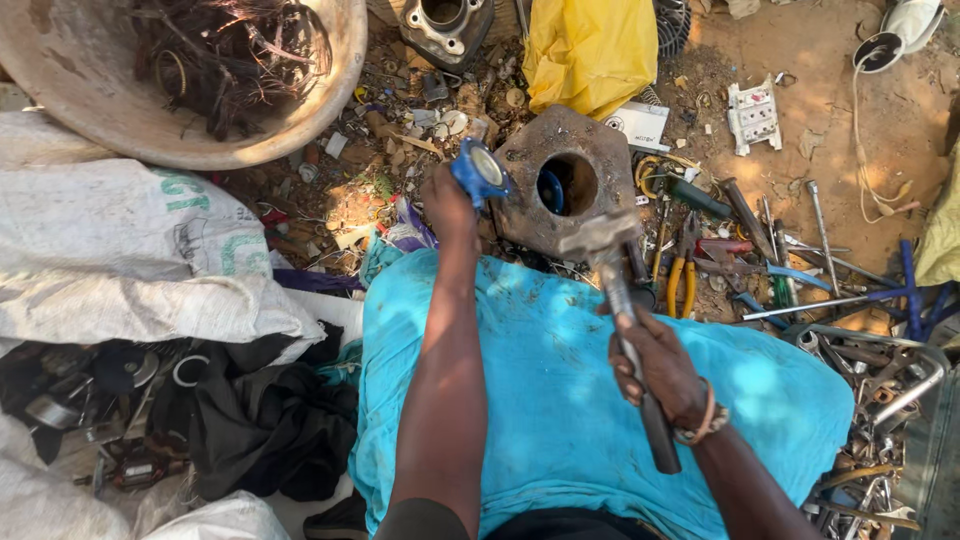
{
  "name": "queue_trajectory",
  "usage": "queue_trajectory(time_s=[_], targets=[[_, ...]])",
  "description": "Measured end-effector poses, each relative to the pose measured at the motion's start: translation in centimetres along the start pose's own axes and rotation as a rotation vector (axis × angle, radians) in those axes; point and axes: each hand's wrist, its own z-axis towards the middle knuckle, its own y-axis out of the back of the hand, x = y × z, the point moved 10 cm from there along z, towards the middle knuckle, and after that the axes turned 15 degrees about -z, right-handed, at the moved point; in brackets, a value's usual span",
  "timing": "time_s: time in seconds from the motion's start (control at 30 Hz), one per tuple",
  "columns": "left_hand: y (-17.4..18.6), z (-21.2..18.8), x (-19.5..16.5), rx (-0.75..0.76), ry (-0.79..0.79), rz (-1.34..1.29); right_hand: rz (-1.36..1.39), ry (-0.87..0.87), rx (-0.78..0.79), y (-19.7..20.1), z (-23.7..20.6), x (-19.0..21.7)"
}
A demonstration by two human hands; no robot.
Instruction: The person sits on the ground and dismantles scrap metal components on a stone anvil block. They hammer a blue plastic-metal part, pull pieces apart by hand, use pliers on a fitting, hammer a metal bracket and a hard drive casing, and place removed metal pieces into a bowl of scrap.
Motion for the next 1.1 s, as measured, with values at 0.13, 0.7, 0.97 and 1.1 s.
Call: queue_trajectory(time_s=[0.13, 0.7, 0.97, 1.1], targets=[[1.9, 0.4, 2.9, -0.164, 0.270, -0.158, -0.004, -0.194, 0.043, 1.1, 3.2, -5.7], [1.0, 2.1, 0.9, -0.191, -0.030, -0.006, -1.394, 0.558, -0.686, 2.9, 18.7, 13.3], [1.0, 0.5, -2.7, -0.192, -0.059, -0.096, -0.372, 0.191, -0.734, 14.8, 7.2, 2.1], [1.1, -0.3, -2.4, -0.245, 0.099, -0.348, -1.248, -0.045, -1.052, 14.4, 2.4, 2.7]])
